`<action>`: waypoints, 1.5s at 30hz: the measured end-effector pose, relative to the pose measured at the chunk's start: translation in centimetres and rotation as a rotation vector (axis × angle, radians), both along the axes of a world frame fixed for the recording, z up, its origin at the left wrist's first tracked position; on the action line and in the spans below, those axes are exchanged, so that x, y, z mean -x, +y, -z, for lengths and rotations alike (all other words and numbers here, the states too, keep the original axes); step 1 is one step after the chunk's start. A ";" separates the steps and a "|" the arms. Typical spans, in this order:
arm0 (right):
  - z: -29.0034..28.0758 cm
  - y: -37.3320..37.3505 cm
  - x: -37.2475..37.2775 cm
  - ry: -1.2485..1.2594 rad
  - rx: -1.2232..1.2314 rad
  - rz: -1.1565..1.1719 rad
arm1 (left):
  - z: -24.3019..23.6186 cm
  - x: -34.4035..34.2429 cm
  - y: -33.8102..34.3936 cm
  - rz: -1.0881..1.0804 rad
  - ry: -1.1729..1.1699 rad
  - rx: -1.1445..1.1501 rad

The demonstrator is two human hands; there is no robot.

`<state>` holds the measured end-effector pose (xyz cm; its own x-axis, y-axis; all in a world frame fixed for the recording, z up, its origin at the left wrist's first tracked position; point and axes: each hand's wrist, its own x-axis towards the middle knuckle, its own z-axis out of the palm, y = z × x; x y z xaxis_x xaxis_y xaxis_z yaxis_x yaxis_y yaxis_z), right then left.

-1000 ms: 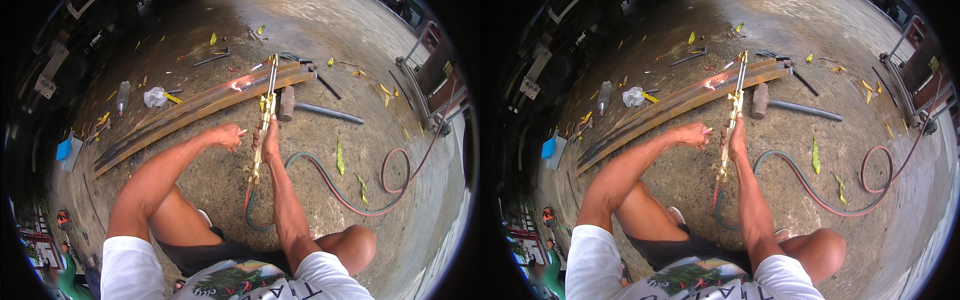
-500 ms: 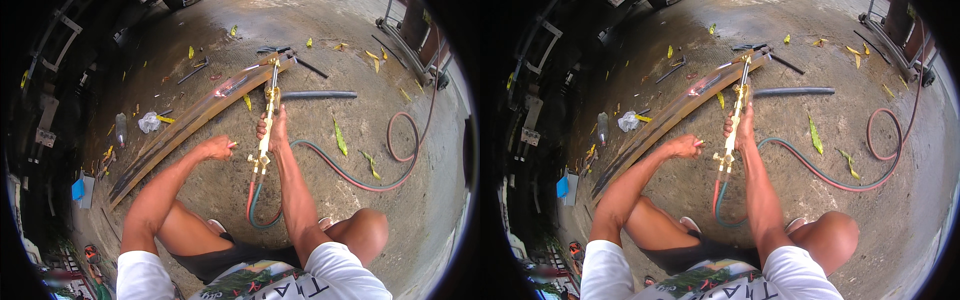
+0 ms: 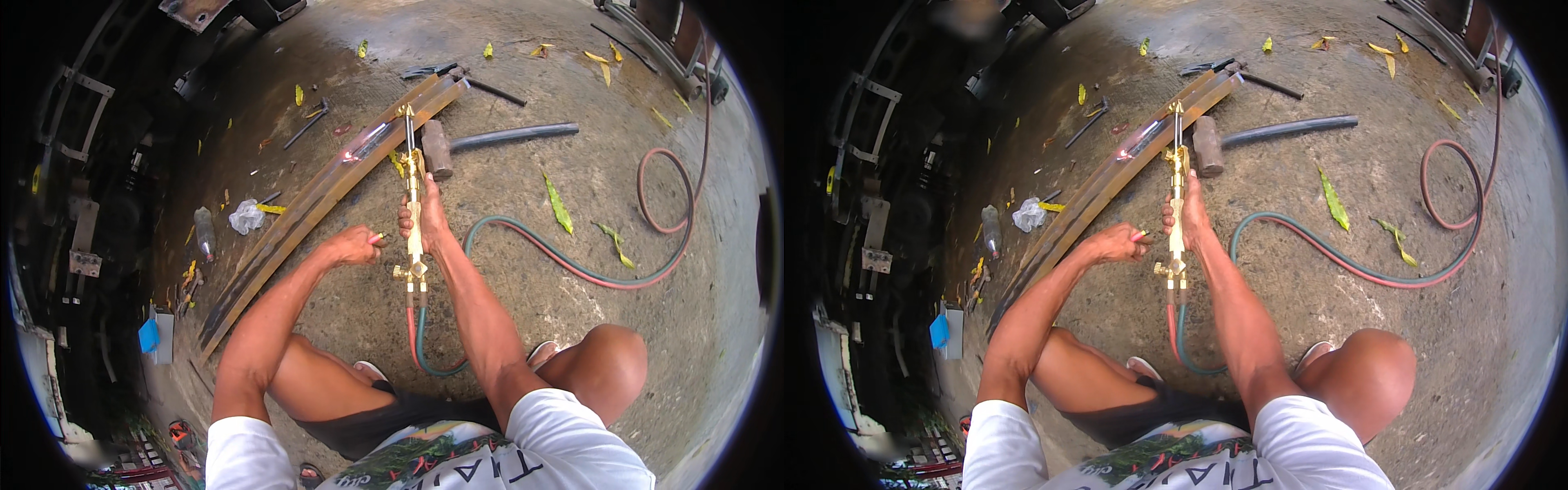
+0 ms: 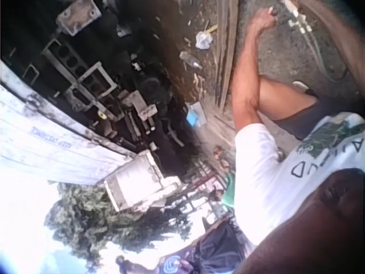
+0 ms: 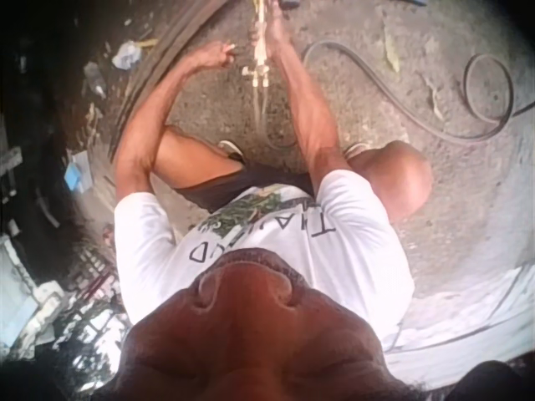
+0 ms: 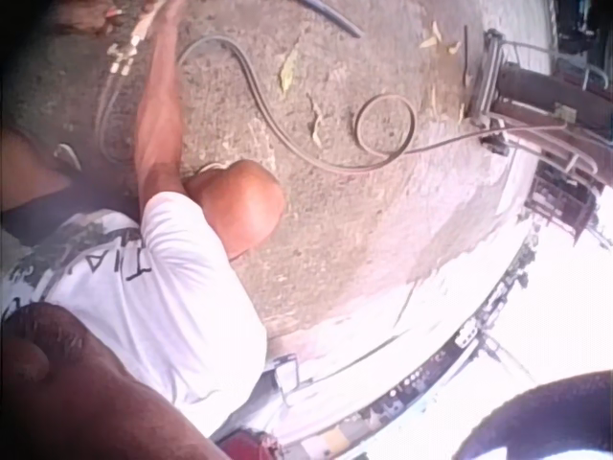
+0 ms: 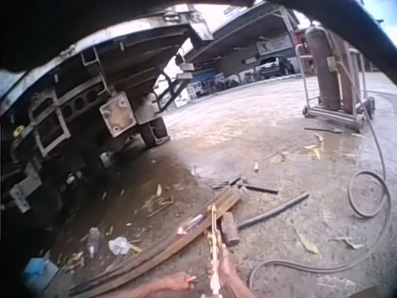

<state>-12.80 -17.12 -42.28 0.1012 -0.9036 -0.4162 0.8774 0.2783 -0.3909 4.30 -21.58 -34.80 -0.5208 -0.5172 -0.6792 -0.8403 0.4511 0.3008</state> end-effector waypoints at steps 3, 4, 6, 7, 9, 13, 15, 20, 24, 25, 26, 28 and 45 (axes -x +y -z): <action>0.0 -0.1 0.0 0.045 0.007 0.032 | 0.0 0.0 0.1 -0.110 0.014 -0.045; 0.0 -0.3 0.3 0.055 0.022 0.050 | 0.0 0.1 0.0 -0.087 -0.004 -0.047; -0.1 -0.9 0.7 0.098 0.023 0.070 | 0.0 0.2 -0.2 -0.041 -0.039 -0.051; -0.2 -1.3 0.9 0.130 0.011 0.072 | 0.4 0.1 -0.3 -0.114 0.009 -0.100; -0.3 -1.7 1.2 0.191 -0.021 0.067 | 1.2 -0.2 -0.4 -0.262 0.106 -0.198; -0.1 -2.2 1.2 0.290 -0.057 0.042 | 1.8 0.9 0.1 -0.544 0.462 -0.320; 0.3 -2.4 1.0 0.290 -0.059 0.040 | 1.5 1.7 0.0 -0.609 0.515 -0.317; 0.6 -2.5 0.1 0.300 -0.065 0.034 | 1.6 2.1 0.0 -0.547 0.513 -0.353; 1.3 -2.6 0.3 0.260 -0.061 0.033 | 2.4 2.1 0.0 -0.541 0.510 -0.338; 1.2 -2.7 0.3 0.254 -0.066 0.028 | 2.5 2.0 -0.1 -0.536 0.501 -0.330; 1.2 -2.7 0.3 0.248 -0.070 0.023 | 2.6 2.0 -0.2 -0.531 0.492 -0.323; 1.1 -2.6 0.3 0.265 -0.068 0.028 | 2.9 1.8 -0.4 -0.519 0.490 -0.316; 1.5 -2.9 0.4 0.269 -0.055 0.010 | 3.6 1.6 -0.2 -0.464 0.598 -0.228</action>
